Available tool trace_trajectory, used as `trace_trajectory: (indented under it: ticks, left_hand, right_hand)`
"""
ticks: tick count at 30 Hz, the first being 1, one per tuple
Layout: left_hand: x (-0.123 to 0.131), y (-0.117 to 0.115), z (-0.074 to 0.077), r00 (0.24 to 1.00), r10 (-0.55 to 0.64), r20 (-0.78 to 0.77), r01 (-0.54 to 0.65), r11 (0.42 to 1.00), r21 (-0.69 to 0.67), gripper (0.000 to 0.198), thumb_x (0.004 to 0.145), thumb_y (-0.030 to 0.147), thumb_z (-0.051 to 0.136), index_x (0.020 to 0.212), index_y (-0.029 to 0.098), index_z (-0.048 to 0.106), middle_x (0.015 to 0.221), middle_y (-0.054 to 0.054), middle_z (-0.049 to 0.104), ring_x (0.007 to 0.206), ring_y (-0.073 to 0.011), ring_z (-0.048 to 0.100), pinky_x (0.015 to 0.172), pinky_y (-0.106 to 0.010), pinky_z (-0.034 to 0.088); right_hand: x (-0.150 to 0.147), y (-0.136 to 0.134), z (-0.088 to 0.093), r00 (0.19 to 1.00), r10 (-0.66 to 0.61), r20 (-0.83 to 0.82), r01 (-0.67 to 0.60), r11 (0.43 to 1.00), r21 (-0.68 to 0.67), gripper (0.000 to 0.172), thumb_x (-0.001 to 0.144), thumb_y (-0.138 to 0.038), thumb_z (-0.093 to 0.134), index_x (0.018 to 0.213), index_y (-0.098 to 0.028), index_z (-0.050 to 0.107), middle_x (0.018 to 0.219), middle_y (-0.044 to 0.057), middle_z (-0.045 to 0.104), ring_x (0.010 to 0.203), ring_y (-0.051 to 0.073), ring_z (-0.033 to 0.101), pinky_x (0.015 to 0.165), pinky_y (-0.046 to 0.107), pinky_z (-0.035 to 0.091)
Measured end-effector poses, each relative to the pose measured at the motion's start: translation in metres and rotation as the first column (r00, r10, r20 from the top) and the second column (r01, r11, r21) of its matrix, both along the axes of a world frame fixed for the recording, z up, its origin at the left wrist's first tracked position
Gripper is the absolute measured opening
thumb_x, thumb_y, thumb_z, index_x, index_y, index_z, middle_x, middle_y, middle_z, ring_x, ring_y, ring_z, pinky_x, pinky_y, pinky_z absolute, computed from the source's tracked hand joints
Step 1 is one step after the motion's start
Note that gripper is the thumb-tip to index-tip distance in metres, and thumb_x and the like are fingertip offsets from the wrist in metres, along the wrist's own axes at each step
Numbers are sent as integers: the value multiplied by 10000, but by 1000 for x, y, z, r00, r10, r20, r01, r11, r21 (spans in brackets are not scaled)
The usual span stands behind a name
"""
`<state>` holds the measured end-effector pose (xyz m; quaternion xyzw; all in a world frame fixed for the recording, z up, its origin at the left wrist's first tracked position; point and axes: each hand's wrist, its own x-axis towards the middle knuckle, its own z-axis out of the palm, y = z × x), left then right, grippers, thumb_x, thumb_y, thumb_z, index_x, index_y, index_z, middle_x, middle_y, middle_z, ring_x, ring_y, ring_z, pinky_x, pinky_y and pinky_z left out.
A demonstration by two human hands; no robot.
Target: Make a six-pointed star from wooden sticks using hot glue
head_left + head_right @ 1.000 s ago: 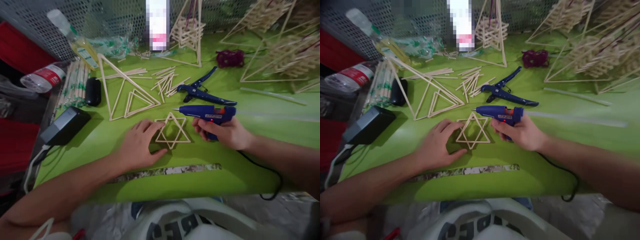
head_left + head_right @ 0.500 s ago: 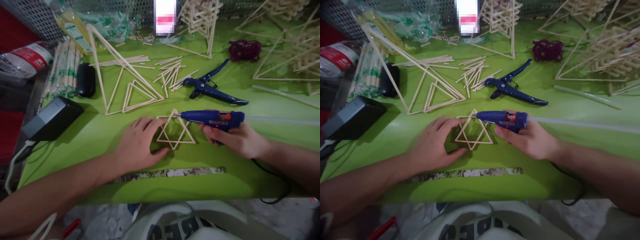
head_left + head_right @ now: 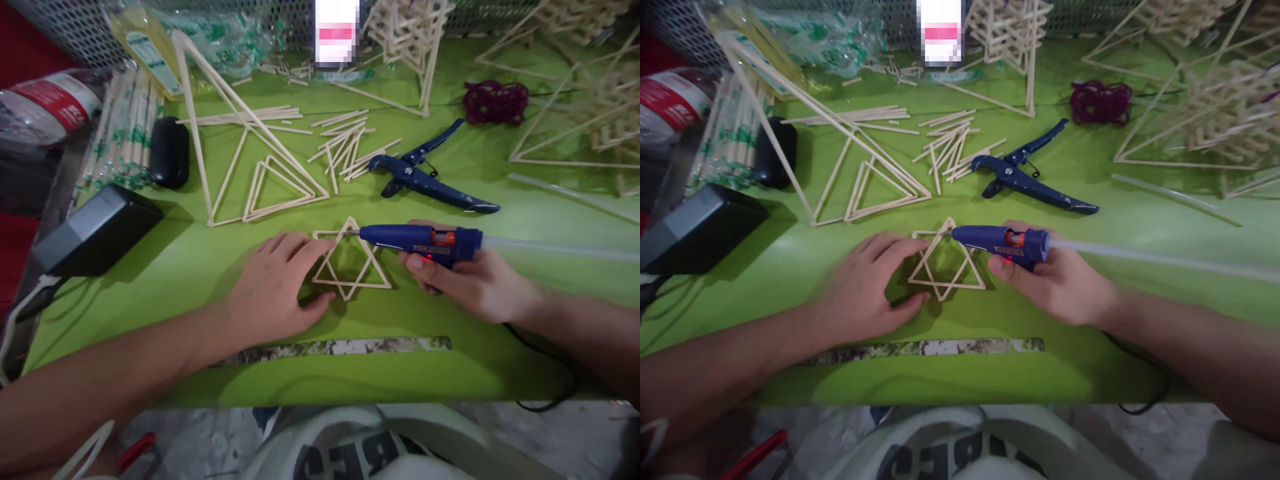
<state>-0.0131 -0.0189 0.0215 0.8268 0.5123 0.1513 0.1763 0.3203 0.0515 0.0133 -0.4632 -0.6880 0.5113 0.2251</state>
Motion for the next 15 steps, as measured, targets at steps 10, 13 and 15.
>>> trace_trajectory:
  ticks: [10, 13, 15]
  left_hand:
    - [0, 1, 1, 1000, -19, -13, 20, 999, 40, 580, 1022, 376, 751, 1570, 218, 645, 1328, -136, 791, 1198, -342, 776, 991, -510, 697]
    - [0, 1, 1, 1000, -18, -11, 19, 999, 35, 582, 1023, 379, 745, 1575, 230, 639, 1328, -128, 789, 1196, -339, 775, 984, -499, 693]
    - [-1, 1, 1, 1000, -19, -17, 20, 999, 42, 591, 1022, 383, 745, 1580, 221, 636, 1334, -132, 790, 1198, -340, 775, 984, -499, 693]
  right_hand:
    - [-5, 3, 12, 996, 84, 16, -85, 996, 31, 363, 1008, -574, 918, 870, -289, 741, 714, 2, 660, 659, 228, 615, 552, 376, 487]
    - [-4, 3, 10, 997, 72, 36, -73, 997, 27, 382, 998, -607, 920, 869, -292, 747, 718, 12, 660, 669, 241, 617, 543, 384, 497]
    - [-3, 3, 8, 996, 67, 54, -69, 997, 41, 392, 1017, -626, 895, 876, -287, 756, 706, 17, 655, 654, 240, 612, 535, 386, 497]
